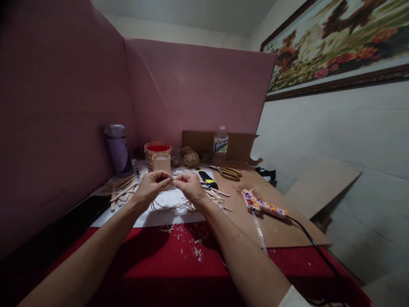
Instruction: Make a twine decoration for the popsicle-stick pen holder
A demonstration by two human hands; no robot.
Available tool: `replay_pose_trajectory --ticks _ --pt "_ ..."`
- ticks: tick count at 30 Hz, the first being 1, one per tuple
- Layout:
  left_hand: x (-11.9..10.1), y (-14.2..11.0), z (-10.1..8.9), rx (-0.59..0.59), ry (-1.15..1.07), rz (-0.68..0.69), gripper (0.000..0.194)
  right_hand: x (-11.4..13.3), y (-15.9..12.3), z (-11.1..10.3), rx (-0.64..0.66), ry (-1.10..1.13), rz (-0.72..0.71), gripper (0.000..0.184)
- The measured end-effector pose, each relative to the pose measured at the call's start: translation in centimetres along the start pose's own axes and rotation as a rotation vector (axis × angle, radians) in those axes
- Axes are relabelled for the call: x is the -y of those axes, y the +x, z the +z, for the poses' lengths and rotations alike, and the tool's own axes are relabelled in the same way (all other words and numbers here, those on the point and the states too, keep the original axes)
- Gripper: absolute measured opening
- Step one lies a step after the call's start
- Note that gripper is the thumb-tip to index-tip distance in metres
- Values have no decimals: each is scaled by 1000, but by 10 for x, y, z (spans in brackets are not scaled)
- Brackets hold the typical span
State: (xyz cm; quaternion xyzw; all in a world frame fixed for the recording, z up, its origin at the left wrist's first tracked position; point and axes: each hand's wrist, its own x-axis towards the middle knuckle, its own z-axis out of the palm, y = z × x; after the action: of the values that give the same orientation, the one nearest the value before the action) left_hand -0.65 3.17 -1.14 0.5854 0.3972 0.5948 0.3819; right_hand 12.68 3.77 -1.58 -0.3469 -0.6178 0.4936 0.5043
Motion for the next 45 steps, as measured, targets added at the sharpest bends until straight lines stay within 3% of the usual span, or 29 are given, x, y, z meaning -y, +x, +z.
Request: replay_pose_trajectory --ticks 9,23,31,45 --pt "-6 -5 3 27 -105 -86 14 1 -1 -1 9 50 46 22" --pt "-3 -4 1 49 -88 -172 20 -11 6 -2 -89 -83 -61 28" --pt "-1 -3 0 104 -52 -188 16 -14 9 -2 -39 -108 -88 13" --pt "1 -2 -1 54 -93 -211 20 -11 7 -2 -19 -120 -92 12"
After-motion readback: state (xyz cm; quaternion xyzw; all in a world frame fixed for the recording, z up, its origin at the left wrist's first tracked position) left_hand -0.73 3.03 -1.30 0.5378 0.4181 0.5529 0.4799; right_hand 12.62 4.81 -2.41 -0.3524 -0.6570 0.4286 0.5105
